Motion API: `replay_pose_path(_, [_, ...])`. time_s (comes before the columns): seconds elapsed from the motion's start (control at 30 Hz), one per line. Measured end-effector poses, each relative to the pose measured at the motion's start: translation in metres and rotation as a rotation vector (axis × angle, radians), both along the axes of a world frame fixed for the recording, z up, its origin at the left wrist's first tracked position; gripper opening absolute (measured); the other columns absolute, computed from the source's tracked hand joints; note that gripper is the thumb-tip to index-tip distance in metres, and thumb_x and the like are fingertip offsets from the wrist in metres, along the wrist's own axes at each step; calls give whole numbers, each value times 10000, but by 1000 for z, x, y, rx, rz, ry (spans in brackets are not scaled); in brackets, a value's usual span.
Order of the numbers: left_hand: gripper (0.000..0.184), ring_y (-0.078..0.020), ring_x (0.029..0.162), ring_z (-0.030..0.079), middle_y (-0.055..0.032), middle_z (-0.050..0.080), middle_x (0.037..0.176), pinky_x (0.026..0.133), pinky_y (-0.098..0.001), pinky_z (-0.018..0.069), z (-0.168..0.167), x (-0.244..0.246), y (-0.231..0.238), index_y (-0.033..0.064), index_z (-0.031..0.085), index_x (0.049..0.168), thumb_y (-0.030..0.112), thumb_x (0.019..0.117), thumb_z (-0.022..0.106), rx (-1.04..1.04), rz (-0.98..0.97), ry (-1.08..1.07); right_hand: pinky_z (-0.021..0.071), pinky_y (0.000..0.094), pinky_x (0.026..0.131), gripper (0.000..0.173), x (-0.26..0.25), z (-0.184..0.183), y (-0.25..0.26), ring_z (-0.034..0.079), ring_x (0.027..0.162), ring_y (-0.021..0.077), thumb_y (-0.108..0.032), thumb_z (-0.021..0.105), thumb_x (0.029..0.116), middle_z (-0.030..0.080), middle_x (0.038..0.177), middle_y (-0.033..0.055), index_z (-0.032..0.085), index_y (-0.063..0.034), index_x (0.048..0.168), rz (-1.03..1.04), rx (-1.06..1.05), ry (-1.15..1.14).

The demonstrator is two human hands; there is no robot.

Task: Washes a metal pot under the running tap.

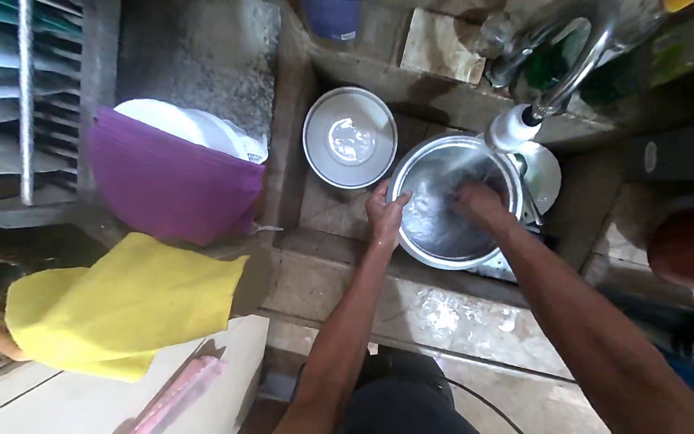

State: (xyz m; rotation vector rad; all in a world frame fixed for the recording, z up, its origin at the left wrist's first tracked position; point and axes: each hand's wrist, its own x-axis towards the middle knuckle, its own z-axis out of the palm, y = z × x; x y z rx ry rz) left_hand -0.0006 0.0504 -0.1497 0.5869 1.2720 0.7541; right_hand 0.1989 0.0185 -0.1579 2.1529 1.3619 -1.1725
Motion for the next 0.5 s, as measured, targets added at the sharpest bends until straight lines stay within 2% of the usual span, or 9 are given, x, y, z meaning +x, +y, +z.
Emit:
replay_pose_path(0.03, [377,-247,963,712,-180,709,1125,844,-431,617,-1,0,-1,-11,656,1259,-31,887,719,-4,8,-7,437,717,1000,420,-3,4,12,559,1247,531,-267,588,1013,599,1296,349,640,82,1242,-97,111,-33])
replay_pose_path(0.07, [368,-248,955,714,-182,710,1114,840,-430,619,-2,2,-1,-16,654,1250,-34,887,714,-3,14,-13,426,676,1050,431,-13,4,21,552,1277,500,-254,597,1020,591,1331,335,617,76,1296,-173,248,24])
replay_pose_path(0.1, [367,-246,949,712,-184,709,1109,838,-426,618,-2,5,-1,-21,650,1252,-36,890,709,-1,16,-18,456,631,1059,422,-26,1,25,583,1254,453,-209,627,1003,606,1326,299,595,46,1337,-207,371,147])
replay_pose_path(0.17, [378,-236,953,705,-179,706,1113,844,-419,611,0,9,4,-22,637,1266,-18,895,712,6,-1,-8,474,568,1079,411,-52,-7,16,600,1241,382,-129,650,963,597,1347,245,588,21,1341,-107,448,440])
replay_pose_path(0.23, [385,-240,973,704,-176,704,1130,856,-429,608,0,5,10,-17,634,1269,-3,893,716,21,-24,19,516,581,999,290,-54,-13,-14,661,1124,349,-223,609,1013,662,1236,200,689,-22,1204,77,320,544])
replay_pose_path(0.27, [387,-250,979,711,-180,706,1137,860,-443,614,-2,3,11,-14,638,1269,0,891,719,21,-32,29,523,602,944,300,-46,-8,-28,681,1062,343,-303,563,1038,703,1137,169,728,-69,1128,159,186,495])
replay_pose_path(0.33, [374,-258,958,714,-185,705,1124,842,-451,618,-5,1,9,-12,644,1254,4,891,729,0,-49,34,497,671,895,369,-29,10,-40,677,1037,402,-382,531,1047,723,1042,188,751,-86,1049,269,-113,318])
replay_pose_path(0.4, [371,-260,950,717,-185,706,1126,830,-448,622,-3,3,2,-1,649,1262,15,900,727,-38,-70,27,490,697,865,348,-23,16,-40,672,1021,433,-369,599,1004,718,1013,211,747,-55,982,331,-278,188])
replay_pose_path(0.5, [393,-264,986,702,-150,695,1194,828,-466,603,12,3,-10,93,633,1330,100,944,705,-89,-129,50,483,689,899,332,-52,13,-24,656,1064,446,-305,639,984,698,1072,252,723,15,1008,270,-259,229])
